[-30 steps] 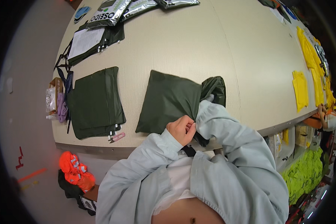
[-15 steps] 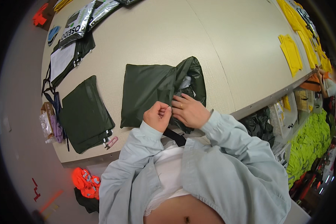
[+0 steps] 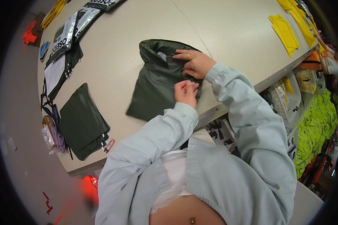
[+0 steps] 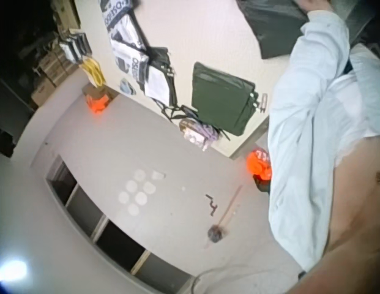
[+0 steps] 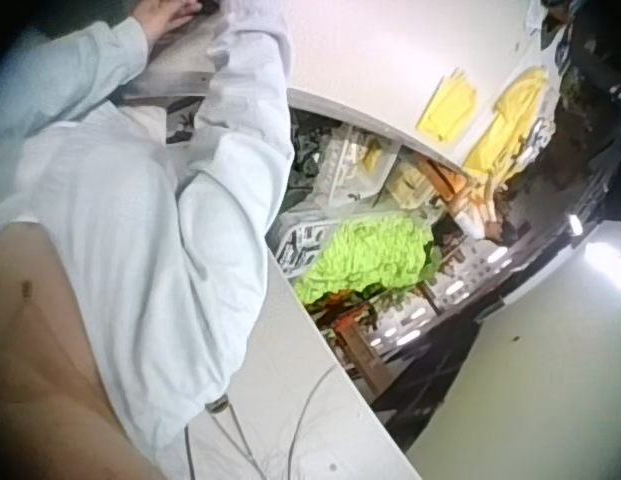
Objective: The person lays out a green raincoat on a table, uses scissors to cut off tags, and then folds the coat into a compact rectangle. The folded coat is placed into a plastic packaging bag and set aside.
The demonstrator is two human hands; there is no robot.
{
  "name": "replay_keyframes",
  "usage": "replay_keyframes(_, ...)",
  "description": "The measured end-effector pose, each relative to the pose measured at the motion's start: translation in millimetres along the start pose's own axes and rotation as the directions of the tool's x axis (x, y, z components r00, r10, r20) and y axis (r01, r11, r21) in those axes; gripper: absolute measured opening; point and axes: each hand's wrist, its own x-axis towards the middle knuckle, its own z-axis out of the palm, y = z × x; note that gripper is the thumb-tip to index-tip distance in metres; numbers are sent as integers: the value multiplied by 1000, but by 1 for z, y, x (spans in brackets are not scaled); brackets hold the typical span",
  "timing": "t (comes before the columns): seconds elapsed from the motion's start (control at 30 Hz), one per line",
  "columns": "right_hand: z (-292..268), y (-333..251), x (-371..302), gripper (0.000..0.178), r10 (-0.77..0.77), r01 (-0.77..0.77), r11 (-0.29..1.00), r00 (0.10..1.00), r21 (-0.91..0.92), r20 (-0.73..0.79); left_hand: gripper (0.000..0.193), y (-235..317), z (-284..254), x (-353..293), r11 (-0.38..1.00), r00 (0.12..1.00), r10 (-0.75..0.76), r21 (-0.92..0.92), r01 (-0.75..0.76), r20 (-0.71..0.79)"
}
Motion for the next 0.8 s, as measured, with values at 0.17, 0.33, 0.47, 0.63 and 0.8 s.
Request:
replay_keyframes(0.17, 23, -23, -12, 26, 529, -388, 818, 798, 426, -288, 13, -30, 6, 1, 980, 943, 57, 162, -116, 329)
replay_keyframes(0.33, 21, -37, -28, 15, 212, -197, 977, 931, 80, -299, 14, 65, -33, -29, 413, 747, 114, 653, -635, 655)
replay_keyframes(0.47, 42, -34, -30, 15, 96, -101, 995, 962, -7, -257, 38, 106, -54, 9, -349, 374, 402, 517, -782, 836)
replay_keyframes(0.63, 42, -37, -31, 15, 51, -58, 992, 997, -112, -63, 48, 116, -48, 51, -578, 542, 217, 554, -599, 812)
replay_keyframes(0.8, 41, -35, -32, 16, 50, -53, 998, 997, -46, -53, 41, 117, -55, 59, -631, 574, 162, 531, -565, 803)
